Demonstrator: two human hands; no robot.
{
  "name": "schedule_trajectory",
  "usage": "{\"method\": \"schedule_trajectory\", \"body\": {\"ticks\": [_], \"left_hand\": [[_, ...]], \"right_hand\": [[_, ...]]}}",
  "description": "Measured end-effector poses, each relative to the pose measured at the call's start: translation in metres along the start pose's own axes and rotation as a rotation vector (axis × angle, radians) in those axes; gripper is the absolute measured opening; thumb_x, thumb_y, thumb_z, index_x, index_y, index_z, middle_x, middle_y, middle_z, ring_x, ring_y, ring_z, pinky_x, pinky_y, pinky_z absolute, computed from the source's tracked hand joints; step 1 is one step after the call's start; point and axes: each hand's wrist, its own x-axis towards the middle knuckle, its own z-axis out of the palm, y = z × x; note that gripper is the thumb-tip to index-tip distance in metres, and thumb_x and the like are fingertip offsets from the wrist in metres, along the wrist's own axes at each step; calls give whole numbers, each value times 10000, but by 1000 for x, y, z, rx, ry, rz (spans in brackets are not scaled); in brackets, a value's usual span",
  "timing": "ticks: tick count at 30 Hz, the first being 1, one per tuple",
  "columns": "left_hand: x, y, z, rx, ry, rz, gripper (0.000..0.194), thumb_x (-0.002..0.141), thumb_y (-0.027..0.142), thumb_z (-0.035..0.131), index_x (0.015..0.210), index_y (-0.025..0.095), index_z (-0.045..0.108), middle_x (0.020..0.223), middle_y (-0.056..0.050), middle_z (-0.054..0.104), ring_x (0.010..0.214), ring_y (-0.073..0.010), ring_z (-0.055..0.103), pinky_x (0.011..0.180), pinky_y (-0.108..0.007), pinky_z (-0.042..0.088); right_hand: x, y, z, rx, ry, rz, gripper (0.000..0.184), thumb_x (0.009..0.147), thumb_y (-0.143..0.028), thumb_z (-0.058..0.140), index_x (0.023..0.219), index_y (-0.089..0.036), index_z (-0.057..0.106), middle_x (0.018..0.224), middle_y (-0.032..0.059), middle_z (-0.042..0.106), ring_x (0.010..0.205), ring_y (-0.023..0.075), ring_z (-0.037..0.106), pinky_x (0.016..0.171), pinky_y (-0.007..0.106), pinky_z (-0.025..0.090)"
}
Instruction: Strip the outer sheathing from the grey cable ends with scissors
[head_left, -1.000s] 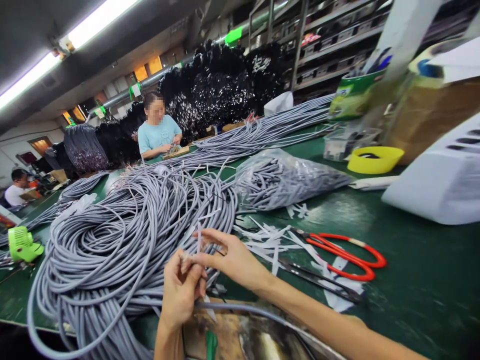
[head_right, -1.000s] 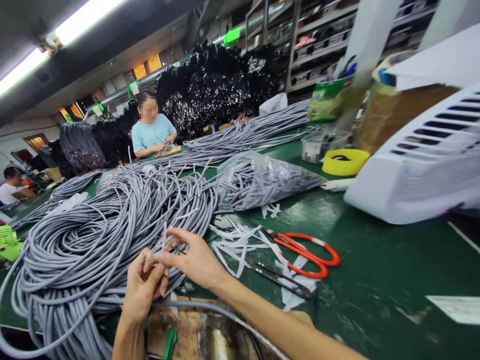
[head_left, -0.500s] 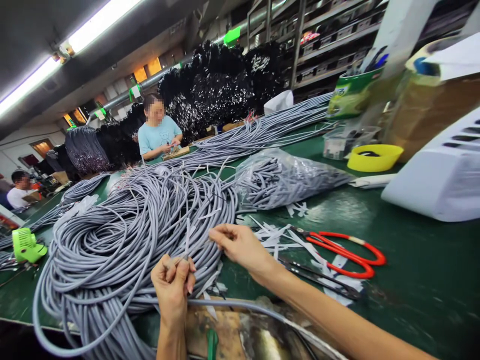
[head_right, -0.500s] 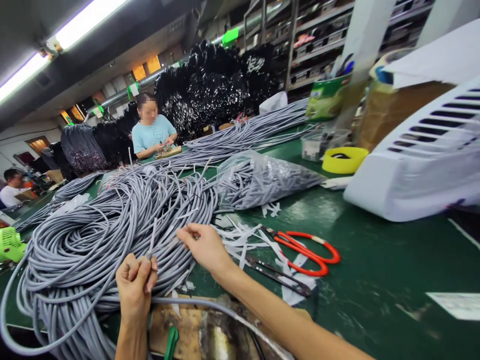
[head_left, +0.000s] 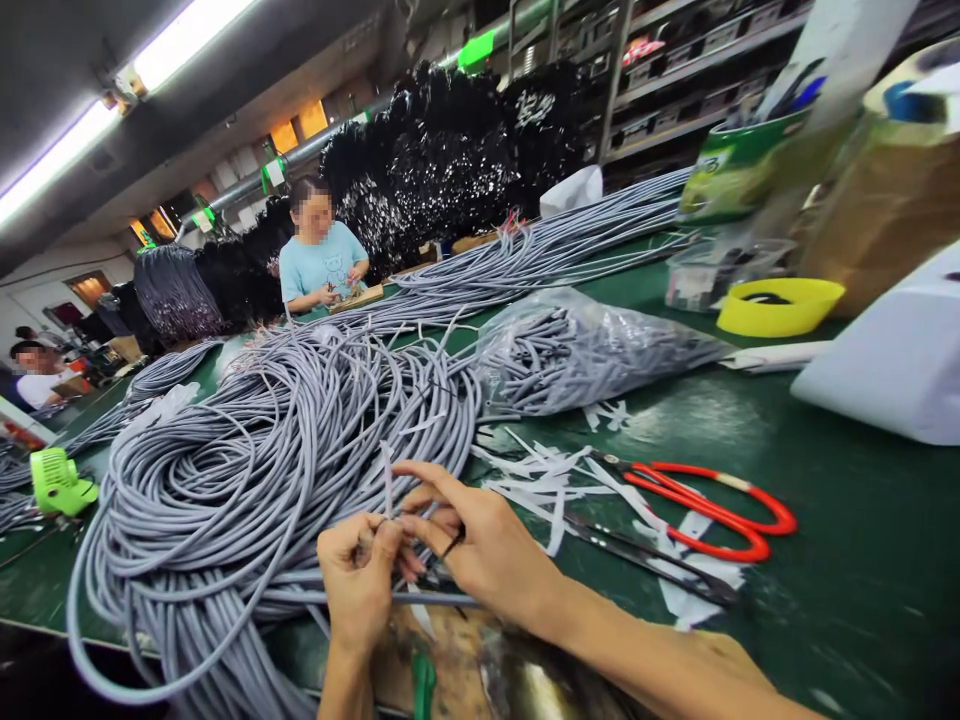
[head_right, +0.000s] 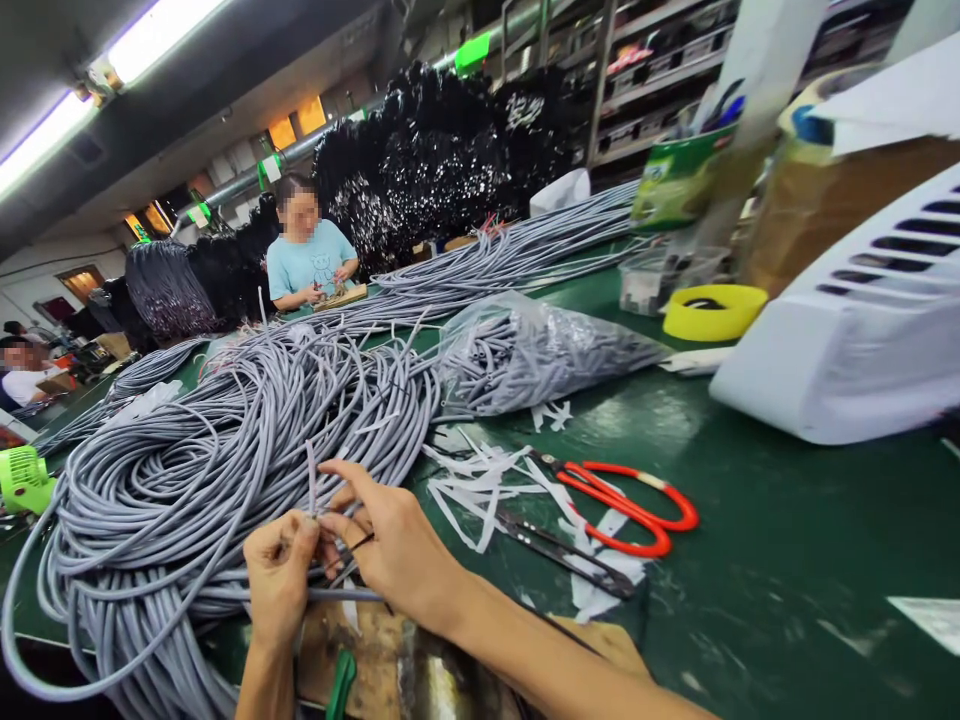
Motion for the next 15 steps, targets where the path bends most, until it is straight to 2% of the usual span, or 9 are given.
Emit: {"method": "schedule_trajectory", "body": {"ticks": [2,4,7,10,13,14,15], "left_hand": [[-1,0,0,165,83,53,405,782,435,547,481,166,562,430,9,489,418,-114,444,455,-229,358],[-2,0,-1,287,211,126,320,774,366,578,524,169,611,442,26,463,425,-100,380,454,-226,302],[-2,-1,0,318,330,162,254,736,282,626,508,174,592,439,52,402,421,-85,294,444,-230,237],[3,-1,-3,126,374,83,338,723,248,637,429,167,491,429,60,358,435,-81,284,450,-223,246],[12,1,-18,-302,399,28,421,661,218,690,393,164,370,425,70,336,432,-66,292,447,-197,287],[15,2,-25,-450,409,38,438,631,209,711,398,164,343,426,77,319,422,-59,287,431,-185,289],[17,4,-31,-505,423,70,470,620,233,717,403,164,306,421,88,277,399,-51,257,399,-172,270]], "right_hand": [[0,3,-1,-69,32,-40,165,824,-174,432,851,-166,594,649,34,650,513,118,571,517,216,452],[0,2,-1,-122,37,-94,213,826,-161,415,704,-177,589,641,48,651,574,137,597,555,228,457],[-1,-2,-1,-147,7,-106,233,819,-154,408,674,-176,590,613,40,637,539,130,575,523,221,434],[-1,-5,-2,-143,-29,-70,236,810,-153,418,639,-173,580,548,10,589,470,107,512,470,205,387],[-1,-3,-8,-151,-27,-24,250,794,-156,424,590,-173,565,498,-10,538,434,96,455,443,203,348],[0,-1,-10,-158,-4,8,245,786,-162,430,582,-173,565,486,-13,525,426,96,441,436,206,338],[0,1,-13,-164,27,44,239,778,-172,438,577,-172,567,475,-15,514,420,97,431,430,208,331]]}}
